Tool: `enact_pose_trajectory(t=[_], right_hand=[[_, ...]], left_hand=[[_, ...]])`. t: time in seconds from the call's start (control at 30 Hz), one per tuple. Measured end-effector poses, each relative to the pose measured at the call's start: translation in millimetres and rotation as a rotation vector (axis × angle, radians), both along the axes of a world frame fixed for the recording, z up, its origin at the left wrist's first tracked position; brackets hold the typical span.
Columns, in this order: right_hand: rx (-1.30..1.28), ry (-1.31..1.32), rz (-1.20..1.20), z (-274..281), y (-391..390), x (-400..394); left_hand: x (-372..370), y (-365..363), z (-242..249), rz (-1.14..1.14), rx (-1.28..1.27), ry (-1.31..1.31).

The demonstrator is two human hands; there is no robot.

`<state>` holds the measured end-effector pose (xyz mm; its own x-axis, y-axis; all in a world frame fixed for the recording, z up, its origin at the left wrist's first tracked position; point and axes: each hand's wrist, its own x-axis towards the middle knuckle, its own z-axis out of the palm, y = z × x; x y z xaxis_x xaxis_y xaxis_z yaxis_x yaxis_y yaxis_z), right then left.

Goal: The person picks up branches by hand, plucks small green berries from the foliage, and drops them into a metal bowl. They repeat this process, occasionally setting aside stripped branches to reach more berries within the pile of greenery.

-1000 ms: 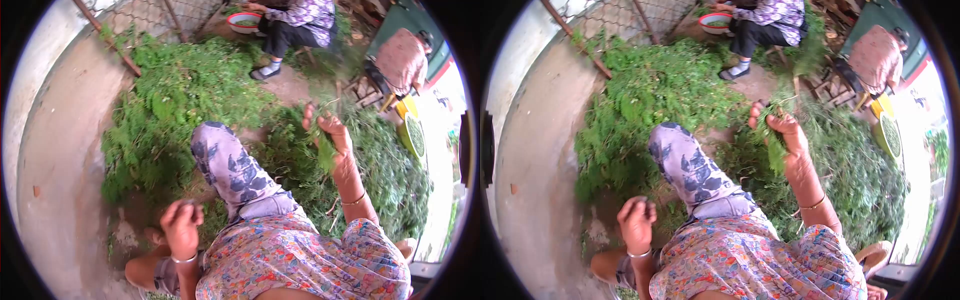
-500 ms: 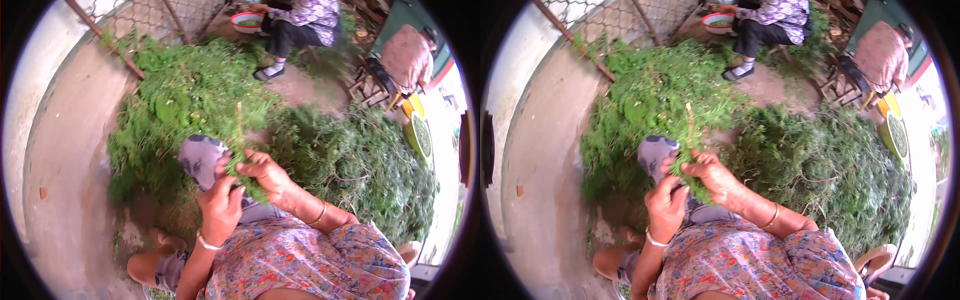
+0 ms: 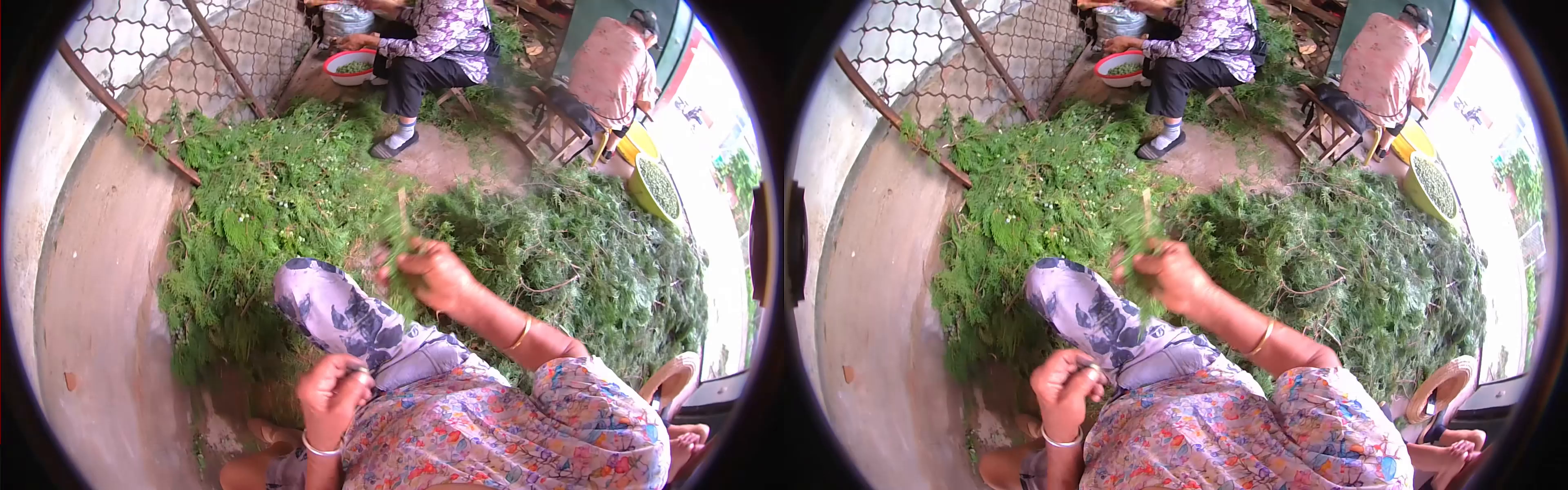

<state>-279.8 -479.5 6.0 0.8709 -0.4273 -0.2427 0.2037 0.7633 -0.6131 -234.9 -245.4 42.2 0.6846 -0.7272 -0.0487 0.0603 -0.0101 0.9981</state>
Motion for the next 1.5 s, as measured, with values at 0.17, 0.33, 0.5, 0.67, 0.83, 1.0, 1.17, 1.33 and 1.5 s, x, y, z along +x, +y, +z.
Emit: enact_pose_trajectory(t=[0.17,0.33,0.5,0.67,0.83,1.0,1.17,1.33,1.5], right_hand=[[-0.258,0.269,-0.705,1.2,-126.0,-99.4],[-0.564,0.457,-1.43,-21.6,-213.1,-276.9],[-0.279,0.769,-1.3,-67.3,-175.5,-320.4],[-0.112,0.737,-0.761,-119.9,-137.4,-216.7],[-0.512,0.611,-0.232,-98.1,-96.1,-95.5],[-0.665,0.44,-0.062,-49.0,-50.5,-6.8],[-0.761,0.37,-0.002,-16.3,-27.7,50.6],[-0.819,0.242,0.016,20.8,9.8,96.3],[-1.021,0.058,0.168,26.8,70.5,143.4]], left_hand=[[47.7,18.4,-43.6,0.3,-0.189,0.403],[85.0,56.6,-87.3,0.397,-0.27,0.69],[106.2,98.2,-112.8,0.362,-0.374,0.864],[97.3,151.7,-77.5,0.458,-0.503,0.695],[51.6,255.6,-29.3,0.846,-0.628,0.668],[-21.7,355.5,-35.1,1.237,-0.432,0.241],[-97.8,450.5,-118.8,1.744,0.122,0.403],[-108.3,453.1,-134.8,1.532,1.153,0.276],[7.1,447.0,-107.5,1.339,1.161,-0.131]])
